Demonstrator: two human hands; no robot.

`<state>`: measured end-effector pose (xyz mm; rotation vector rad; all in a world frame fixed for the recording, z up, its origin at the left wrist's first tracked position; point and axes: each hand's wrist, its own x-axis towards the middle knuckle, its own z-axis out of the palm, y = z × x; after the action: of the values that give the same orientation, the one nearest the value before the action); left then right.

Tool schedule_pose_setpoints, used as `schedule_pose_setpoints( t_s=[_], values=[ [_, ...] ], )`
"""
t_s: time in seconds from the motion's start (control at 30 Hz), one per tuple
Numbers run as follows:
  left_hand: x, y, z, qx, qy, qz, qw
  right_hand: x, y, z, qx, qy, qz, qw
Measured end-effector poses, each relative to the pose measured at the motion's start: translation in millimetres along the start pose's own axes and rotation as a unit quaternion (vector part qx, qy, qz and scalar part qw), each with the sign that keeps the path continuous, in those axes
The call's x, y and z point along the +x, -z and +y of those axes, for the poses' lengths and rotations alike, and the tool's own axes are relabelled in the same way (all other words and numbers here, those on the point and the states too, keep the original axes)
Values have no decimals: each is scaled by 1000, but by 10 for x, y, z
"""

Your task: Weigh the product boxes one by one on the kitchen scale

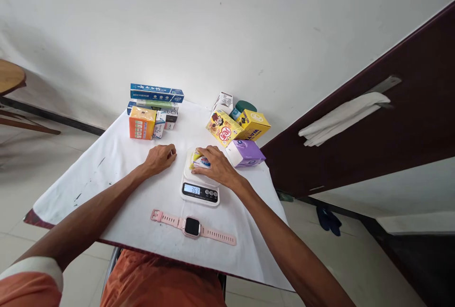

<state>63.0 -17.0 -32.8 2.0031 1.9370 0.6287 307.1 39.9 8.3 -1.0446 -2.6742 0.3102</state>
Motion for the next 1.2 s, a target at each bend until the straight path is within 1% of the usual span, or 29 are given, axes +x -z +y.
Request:
schedule_pose_setpoints(
  t_s=[0.07,0.13,0.2,0.33,0.4,0.43,0.47,0.53,0.63,0.7,0.77,0.8,0.87,0.93,1.0,1.07,1.13,1.2],
  values=[
    [0,-22,8,11,5,-12,1000,4,15,-21,-12,3,-10,1000],
    [7,-32,6,16,6,-18,1000,1,88,-18,-4,-1,-8,1000],
    [16,-36,-2,15,6,-19,1000,-6,229,3,24,-11,24,999],
    [16,-41,-10,16,7,-24,1000,-11,611,44,72,-32,120,990],
    [8,-41,-8,16,5,-25,1000,-7,743,47,77,-29,146,986],
    [4,-40,-7,16,5,-26,1000,-4,772,45,77,-27,150,985],
    [0,-40,-6,15,4,-25,1000,0,774,41,76,-26,144,986],
    [-6,-40,-7,15,4,-24,1000,9,698,29,66,-22,103,992],
    [-9,-42,-10,14,3,-24,1000,30,460,1,26,-11,0,1000],
    [-10,-43,-11,12,4,-27,1000,50,304,-23,-7,-10,-53,999],
    [-9,-44,-10,10,6,-29,1000,79,214,-47,-33,-10,-81,996],
    [-9,-45,-9,9,7,-30,999,100,203,-58,-41,-10,-90,995],
    [-8,-46,-8,6,7,-30,999,161,250,-79,-41,-13,-95,995],
    [-7,-47,-7,2,6,-31,1000,259,364,-104,-17,-14,-74,997],
    [-8,-45,-7,0,3,-31,1000,401,490,-135,33,-12,-18,999],
    [-12,-40,-6,0,1,-30,1000,586,570,-171,105,-14,45,993],
    [-18,-36,-4,1,-2,-30,1000,804,561,-207,181,-25,92,979],
    [-21,-37,-3,1,-3,-29,1000,1027,453,-238,253,-34,109,961]
  ],
)
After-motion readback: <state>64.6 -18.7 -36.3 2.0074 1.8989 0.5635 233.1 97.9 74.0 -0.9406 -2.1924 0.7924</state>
